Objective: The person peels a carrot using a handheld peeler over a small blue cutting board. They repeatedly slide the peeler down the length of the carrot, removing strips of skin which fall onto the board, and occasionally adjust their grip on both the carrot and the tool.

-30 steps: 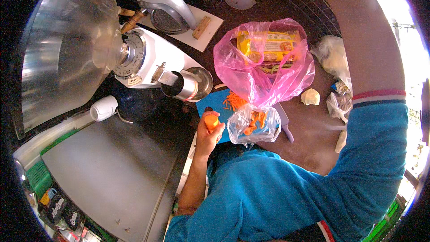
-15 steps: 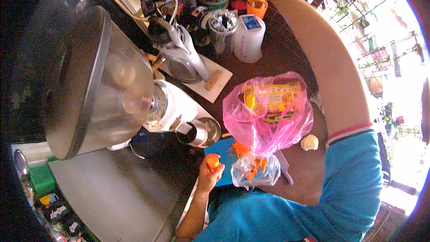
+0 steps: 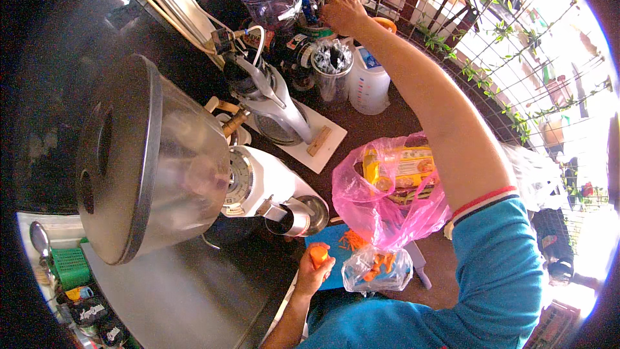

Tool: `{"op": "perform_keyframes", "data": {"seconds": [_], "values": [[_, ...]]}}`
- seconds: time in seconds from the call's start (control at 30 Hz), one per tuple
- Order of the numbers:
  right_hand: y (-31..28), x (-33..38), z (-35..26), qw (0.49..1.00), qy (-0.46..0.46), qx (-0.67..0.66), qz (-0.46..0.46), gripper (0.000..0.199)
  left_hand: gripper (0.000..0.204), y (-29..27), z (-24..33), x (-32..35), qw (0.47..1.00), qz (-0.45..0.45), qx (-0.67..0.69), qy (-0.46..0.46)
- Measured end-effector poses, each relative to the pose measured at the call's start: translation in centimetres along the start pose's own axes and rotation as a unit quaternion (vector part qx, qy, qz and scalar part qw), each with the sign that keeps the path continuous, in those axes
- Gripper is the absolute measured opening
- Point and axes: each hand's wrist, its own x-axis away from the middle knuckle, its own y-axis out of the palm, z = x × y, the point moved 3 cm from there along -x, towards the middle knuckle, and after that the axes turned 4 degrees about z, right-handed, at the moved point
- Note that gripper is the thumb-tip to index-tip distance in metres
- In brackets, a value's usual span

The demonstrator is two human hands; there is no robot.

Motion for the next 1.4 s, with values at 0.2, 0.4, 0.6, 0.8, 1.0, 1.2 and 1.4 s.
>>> {"op": "perform_keyframes", "data": {"seconds": [0.2, 0.4, 0.6, 0.8, 1.0, 1.2, 1.4], "values": [[1.6, 0.0, 0.4, 0.999, -0.003, 0.026, 0.045, 0.02, 0.03, -0.1, -0.1, 0.4, 1.0, 0.012, -0.002, -0.009], [-2.6, -2.2, 2.3, 0.994, 0.027, -0.039, 0.103, 0.018, 0.031, -1.2, -1.0, 0.5, 0.999, 0.034, 0.014, -0.021], [-7.6, -3.8, 7.2, 0.989, 0.06, -0.126, 0.057, 0.021, 0.031, -0.1, 0.3, 0.4, 1.0, 0.023, 0.012, -0.01], [-9.1, -3.2, 8.2, 0.958, 0.146, -0.229, 0.094, 0.022, 0.03, -0.2, -0.1, 0.8, 0.999, 0.011, 0.034, -0.006], [-11.5, -1.9, 12.0, 0.996, -0.008, -0.053, 0.067, 0.015, 0.03, -0.2, -0.2, 1.3, 1.0, 0.0, 0.03, -0.003], [-13.2, 7.7, 15.0, 0.913, 0.179, -0.364, 0.044, 0.018, 0.029, 0.7, 1.1, 3.0, 1.0, -0.001, 0.01, 0.009], [-23.5, 25.7, 5.6, 0.603, 0.353, -0.71, 0.09, 0.021, 0.025, 2.9, 2.1, 4.3, 0.997, -0.073, 0.002, 0.022]]}}
